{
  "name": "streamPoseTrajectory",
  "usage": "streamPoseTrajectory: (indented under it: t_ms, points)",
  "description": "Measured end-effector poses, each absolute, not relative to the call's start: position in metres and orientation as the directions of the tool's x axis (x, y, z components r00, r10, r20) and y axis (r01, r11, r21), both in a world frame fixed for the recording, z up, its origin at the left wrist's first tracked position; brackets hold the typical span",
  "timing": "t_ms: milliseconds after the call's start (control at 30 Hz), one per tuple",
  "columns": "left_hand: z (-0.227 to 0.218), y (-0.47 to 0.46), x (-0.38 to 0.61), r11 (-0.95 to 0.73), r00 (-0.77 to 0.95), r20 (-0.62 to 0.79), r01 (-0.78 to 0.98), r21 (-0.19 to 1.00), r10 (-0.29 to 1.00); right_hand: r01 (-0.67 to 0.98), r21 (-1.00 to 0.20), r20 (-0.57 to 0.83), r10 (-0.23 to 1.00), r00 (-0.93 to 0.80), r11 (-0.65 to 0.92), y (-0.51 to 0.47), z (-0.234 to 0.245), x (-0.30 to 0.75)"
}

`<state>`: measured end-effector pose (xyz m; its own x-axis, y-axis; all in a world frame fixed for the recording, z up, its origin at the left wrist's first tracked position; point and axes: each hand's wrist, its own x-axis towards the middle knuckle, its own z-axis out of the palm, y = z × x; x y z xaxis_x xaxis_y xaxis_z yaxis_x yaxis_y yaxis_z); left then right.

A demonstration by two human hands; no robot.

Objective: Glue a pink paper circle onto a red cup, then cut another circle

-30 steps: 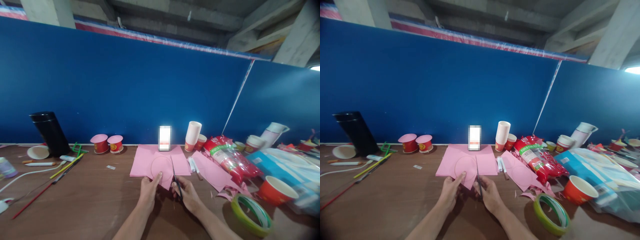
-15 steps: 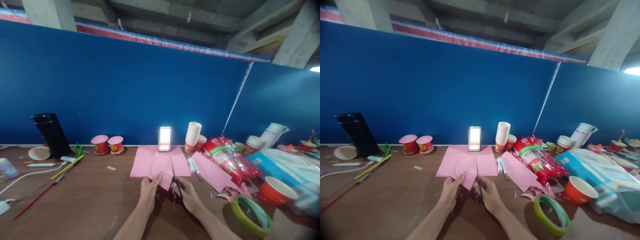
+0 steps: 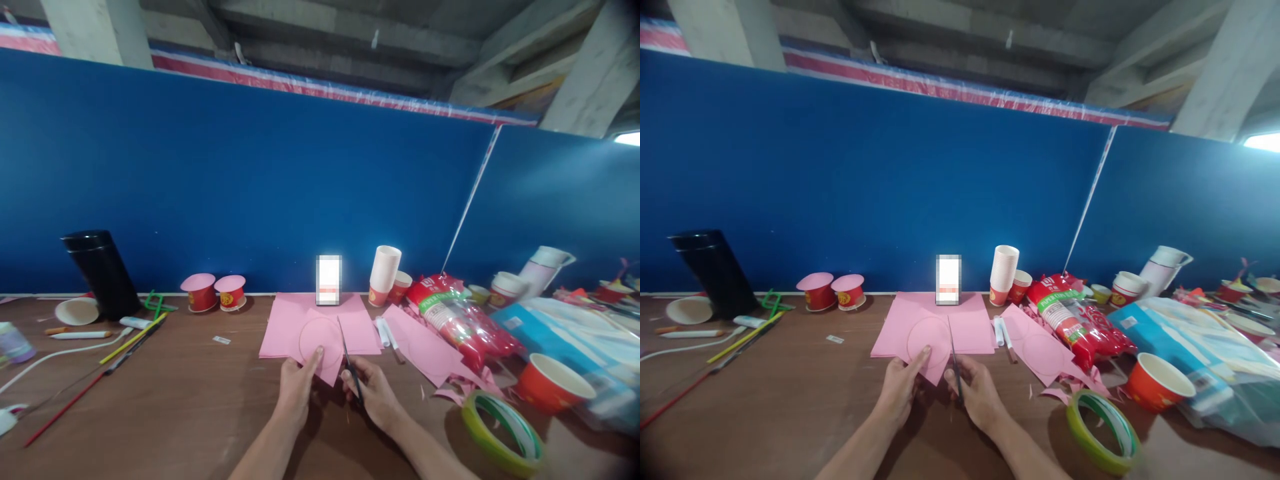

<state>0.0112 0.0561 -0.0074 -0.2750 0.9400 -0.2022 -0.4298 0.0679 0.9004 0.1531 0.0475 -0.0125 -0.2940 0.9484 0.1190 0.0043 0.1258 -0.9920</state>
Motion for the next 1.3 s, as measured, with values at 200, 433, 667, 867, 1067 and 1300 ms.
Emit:
streamPoseTrajectory:
  t_ms: [200,433,667,867,1067,1300]
  points:
    - [-0.009,0.053,0.010,0.057,-0.273,-0.176,-0.392,0.918,0.946,0.001,-0.989,0.140,0.940,-0.310,0.147,0.046,-0.005,0.153]
    - [-0.013,0.051,0.008,0.069,-0.225,-0.160,-0.368,0.927,0.961,0.023,-0.990,0.128,0.945,-0.301,0.141,0.046,-0.004,0.154]
    - [-0.018,0.051,0.008,0.083,-0.217,-0.177,-0.383,0.920,0.960,0.020,-0.993,0.109,0.951,-0.288,0.120,0.045,-0.005,0.154]
    - [-0.012,0.051,0.009,0.078,-0.218,-0.185,-0.424,0.902,0.958,0.033,-0.991,0.112,0.950,-0.291,0.127,0.046,-0.006,0.154]
    - [-0.006,0.050,0.009,0.069,-0.181,-0.168,-0.455,0.888,0.969,0.039,-0.993,0.094,0.955,-0.283,0.110,0.047,-0.010,0.155]
    - [-0.006,0.051,0.009,0.065,-0.205,-0.174,-0.453,0.889,0.963,0.042,-0.993,0.092,0.959,-0.269,0.108,0.047,-0.012,0.155]
